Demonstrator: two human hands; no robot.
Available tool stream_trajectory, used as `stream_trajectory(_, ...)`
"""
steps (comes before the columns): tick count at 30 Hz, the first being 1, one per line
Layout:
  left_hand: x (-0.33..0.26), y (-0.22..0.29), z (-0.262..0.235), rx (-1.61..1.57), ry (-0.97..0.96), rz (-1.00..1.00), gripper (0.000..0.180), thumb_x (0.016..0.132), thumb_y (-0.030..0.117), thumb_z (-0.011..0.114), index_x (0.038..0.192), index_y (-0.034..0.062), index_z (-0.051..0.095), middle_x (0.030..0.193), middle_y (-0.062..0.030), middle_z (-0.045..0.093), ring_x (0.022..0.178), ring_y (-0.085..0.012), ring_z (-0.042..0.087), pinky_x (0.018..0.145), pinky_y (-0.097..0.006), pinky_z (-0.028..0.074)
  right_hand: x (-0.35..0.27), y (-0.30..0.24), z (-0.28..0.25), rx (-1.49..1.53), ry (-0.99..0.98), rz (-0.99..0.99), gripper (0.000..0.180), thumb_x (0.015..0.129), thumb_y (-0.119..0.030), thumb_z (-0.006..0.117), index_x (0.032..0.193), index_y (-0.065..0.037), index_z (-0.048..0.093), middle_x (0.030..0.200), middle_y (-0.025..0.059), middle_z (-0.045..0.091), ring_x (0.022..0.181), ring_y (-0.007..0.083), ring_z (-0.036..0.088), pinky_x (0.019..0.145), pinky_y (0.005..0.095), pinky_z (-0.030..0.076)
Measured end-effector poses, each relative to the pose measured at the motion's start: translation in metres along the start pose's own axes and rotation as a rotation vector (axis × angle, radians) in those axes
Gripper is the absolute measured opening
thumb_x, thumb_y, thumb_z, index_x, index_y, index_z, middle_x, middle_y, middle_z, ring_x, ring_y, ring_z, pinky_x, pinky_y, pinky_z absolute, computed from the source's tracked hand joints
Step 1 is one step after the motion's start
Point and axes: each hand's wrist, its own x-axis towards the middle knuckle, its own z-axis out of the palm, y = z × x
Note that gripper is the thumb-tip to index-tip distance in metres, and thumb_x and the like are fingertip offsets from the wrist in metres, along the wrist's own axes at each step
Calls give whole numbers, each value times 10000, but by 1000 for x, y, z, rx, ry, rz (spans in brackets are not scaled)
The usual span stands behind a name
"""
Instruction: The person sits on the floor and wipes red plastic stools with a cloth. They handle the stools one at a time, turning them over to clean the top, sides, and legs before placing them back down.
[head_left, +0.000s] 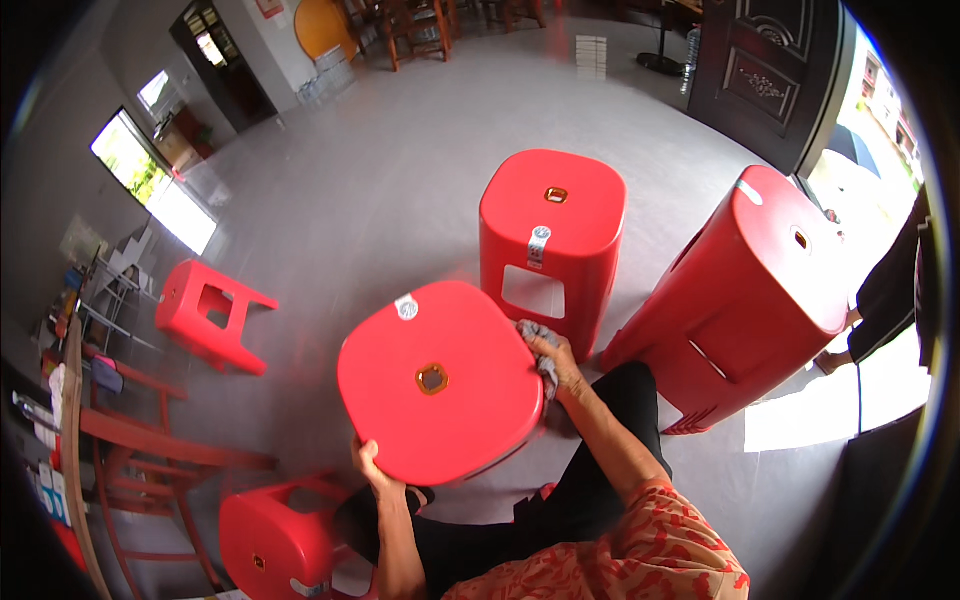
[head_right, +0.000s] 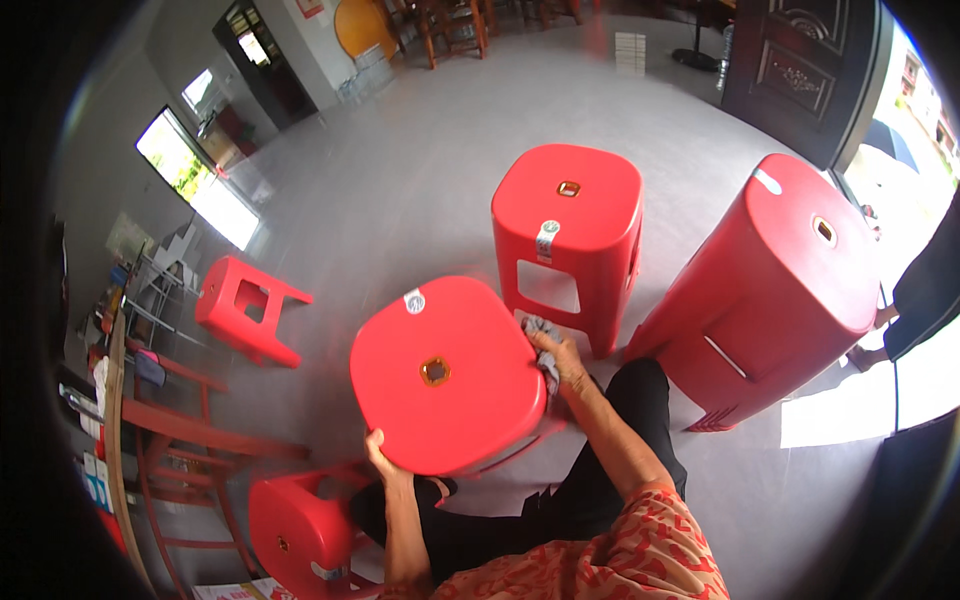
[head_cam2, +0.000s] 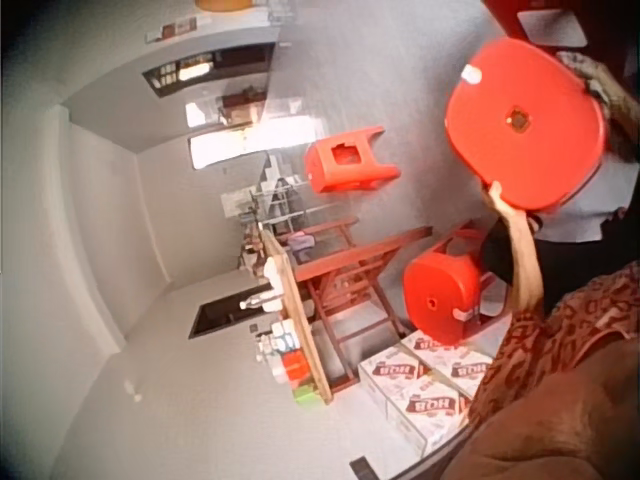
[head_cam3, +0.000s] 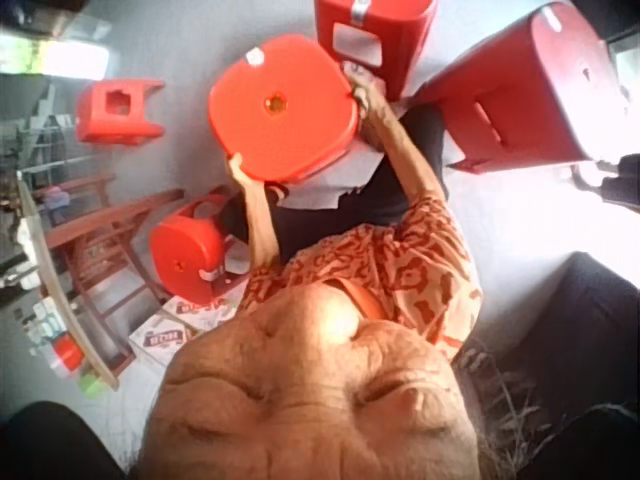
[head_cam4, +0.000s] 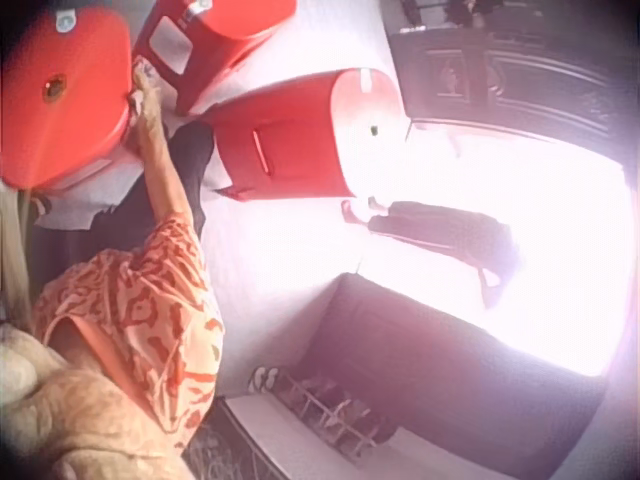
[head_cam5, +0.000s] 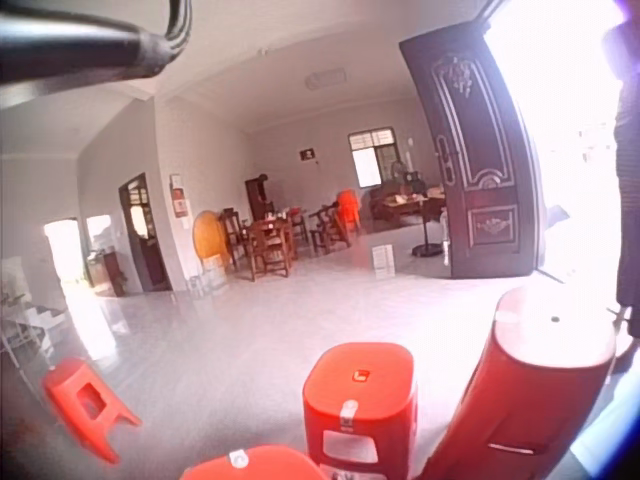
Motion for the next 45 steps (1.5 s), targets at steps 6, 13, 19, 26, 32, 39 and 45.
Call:
stream_trajectory(6,-9,-25,-40,-36,88,1,265,812,278,498,939,53,558,870,-32,588,777,-184,594,706,-336,506,-12,2,4,-75,5,99,427,806,-200,737,1152,1,587,1007,97,661,881,184,644,780,318,527)
stream_trajectory(13,-7,-13,-24,139,121,-37,386,798,271,529,1116,54,539,1058,-68,562,976,-202,559,840,-355,474,-16,8,3,-59,45,36,246,831,-175,702,1018,-29,635,864,51,651,702,131,623,659,276,530)
stream_trajectory(19,-9,-11,-35,82,72,-99,453,796,292,598,1172,52,522,1106,-78,565,1045,-219,554,903,-380,458,-15,24,8,-347,246,-140,376,800,-210,735,1101,-16,620,899,32,633,748,98,585,644,231,484)
stream_trajectory(26,-11,-13,-21,187,162,-70,493,794,283,613,1215,40,538,1130,-76,575,1078,-208,525,955,-363,399,-13,16,0,-303,243,-262,467,807,-217,744,1172,-3,545,971,54,614,790,123,582,680,245,490)
stream_trajectory(32,-21,-6,-25,188,166,-117,488,797,381,610,1140,38,557,1092,-76,588,1033,-217,559,900,-375,444,-50,-12,52,-706,-96,-506,551,779,-225,747,1220,-15,492,1028,109,579,924,205,554,783,336,462)
stream_trajectory(39,-29,26,9,295,244,-169,632,788,277,624,1329,20,422,1211,-138,537,1101,-251,535,960,-368,429,-85,-4,61,-1677,-318,-814,632,698,-274,753,1274,-138,532,1281,146,454,1177,346,431,937,505,318)
stream_trajectory(45,-29,33,43,470,165,-129,858,755,88,768,1458,63,277,1289,-141,499,1133,-219,535,953,-348,480,-67,0,68,-1770,-275,-875,603,706,-281,761,1254,-148,548,1315,103,460,1224,313,414,917,503,317)
